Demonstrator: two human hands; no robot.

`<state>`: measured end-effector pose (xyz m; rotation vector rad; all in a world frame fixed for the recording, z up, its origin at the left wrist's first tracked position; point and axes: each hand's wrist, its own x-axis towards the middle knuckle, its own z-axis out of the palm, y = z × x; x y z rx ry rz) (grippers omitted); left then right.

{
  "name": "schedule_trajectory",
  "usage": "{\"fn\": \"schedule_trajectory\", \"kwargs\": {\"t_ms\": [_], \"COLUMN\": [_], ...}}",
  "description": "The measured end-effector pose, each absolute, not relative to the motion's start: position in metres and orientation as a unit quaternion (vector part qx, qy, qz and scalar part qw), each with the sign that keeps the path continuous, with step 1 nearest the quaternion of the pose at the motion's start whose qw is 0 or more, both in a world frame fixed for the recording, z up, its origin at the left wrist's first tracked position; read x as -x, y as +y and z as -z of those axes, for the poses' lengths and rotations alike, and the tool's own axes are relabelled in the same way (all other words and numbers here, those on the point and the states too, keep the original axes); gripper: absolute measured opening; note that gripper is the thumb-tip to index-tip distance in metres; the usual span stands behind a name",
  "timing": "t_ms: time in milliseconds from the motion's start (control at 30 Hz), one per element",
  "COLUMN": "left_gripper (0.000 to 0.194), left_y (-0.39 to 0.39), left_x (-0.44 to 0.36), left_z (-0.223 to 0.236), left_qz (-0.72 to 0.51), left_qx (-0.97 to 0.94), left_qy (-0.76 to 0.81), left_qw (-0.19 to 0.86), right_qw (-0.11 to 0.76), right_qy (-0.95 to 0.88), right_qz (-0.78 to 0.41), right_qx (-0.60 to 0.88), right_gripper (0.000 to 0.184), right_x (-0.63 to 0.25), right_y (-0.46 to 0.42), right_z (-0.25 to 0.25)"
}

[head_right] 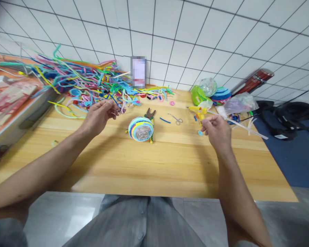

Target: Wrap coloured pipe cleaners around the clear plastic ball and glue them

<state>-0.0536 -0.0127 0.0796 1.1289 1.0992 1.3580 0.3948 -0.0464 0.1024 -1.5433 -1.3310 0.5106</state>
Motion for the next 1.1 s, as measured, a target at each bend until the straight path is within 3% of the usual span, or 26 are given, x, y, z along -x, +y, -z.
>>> {"fn": "schedule_trajectory", "kwargs": {"t_ms": [200,600,667,767,867,1100], "left_gripper": [0.048,0.049,0.059,0.089,0.110,0.121], "left_y": [-0.027,-0.048,-0.048,-0.048,-0.048,-0.053], "left_x": [0.028,0.024,0.030,0.034,0.032,0.029], "left_z": [-0.060,-0.039,-0.029,-0.019,-0.017,-0.022], "left_qz": [-0.539,-0.533,-0.521,-0.481,-0.443,-0.406], "left_qx": [-0.540,-0.661,-0.708,-0.778,-0.800,-0.792], "left_qy": [0.476,0.407,0.359,0.280,0.253,0.267], "left_qw": [0.437,0.337,0.315,0.290,0.317,0.370], "right_qw": [0.426,0.375,0.389,0.394,0.383,0.396], "right_qy": [-0.579,-0.708,-0.698,-0.695,-0.721,-0.763], "right_qz": [-0.198,-0.197,-0.188,-0.167,-0.128,-0.068], "right_qx": [0.666,0.565,0.571,0.578,0.563,0.506], "right_gripper": [0.024,0.024,0.023,0.028,0.028,0.017], "right_x": [-0.394,-0.312,-0.310,-0.312,-0.318,-0.333], "right_y": [-0.060,-0.037,-0.039,-0.046,-0.052,-0.052], "right_z": [-0.070,-0.055,-0.043,-0.029,-0.026,-0.026]}}
